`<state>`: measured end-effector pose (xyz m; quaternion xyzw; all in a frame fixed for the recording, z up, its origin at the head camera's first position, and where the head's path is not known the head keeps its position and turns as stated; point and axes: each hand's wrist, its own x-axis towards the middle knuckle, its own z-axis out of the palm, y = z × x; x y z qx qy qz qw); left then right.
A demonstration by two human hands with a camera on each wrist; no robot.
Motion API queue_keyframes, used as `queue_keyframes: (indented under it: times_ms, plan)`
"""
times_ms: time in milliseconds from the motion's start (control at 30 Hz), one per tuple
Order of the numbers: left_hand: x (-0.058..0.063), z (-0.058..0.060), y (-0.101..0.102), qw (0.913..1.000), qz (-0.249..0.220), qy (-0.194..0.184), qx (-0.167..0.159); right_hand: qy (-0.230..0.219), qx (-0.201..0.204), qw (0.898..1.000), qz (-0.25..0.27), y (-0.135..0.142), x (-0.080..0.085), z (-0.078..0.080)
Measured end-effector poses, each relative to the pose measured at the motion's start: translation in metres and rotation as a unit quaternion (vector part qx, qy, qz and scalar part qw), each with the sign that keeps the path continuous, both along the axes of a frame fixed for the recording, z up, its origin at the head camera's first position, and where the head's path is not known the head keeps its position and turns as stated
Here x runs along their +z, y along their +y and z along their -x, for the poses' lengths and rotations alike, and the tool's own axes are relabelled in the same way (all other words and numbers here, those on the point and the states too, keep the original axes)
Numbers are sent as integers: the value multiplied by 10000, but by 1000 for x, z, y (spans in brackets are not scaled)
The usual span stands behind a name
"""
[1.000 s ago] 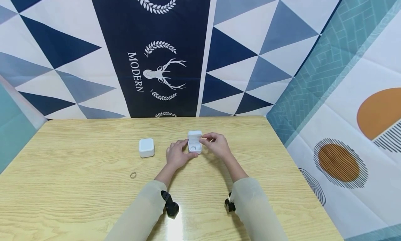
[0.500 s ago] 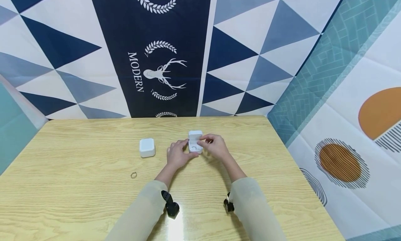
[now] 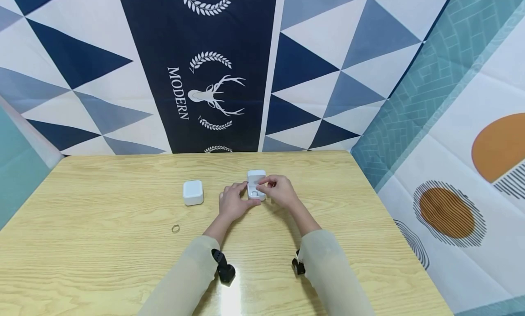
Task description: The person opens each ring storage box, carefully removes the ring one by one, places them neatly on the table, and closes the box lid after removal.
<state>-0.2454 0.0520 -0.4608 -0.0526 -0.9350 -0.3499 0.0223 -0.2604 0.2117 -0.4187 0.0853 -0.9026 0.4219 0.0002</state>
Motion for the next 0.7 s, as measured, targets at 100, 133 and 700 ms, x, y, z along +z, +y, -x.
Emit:
queue_keyframes:
  times_ms: [100, 133, 700]
  plan:
    - [0, 0, 0, 10000, 18, -17, -2, -57, 63, 9999, -106, -2, 0, 1]
    - [0, 0, -1, 10000, 24, -20, -6, -70, 79, 9999, -125, -3, 0, 2]
    - [-1, 1, -1, 10000, -35, 76, 26, -210, 322, 9979, -519, -7, -1, 9]
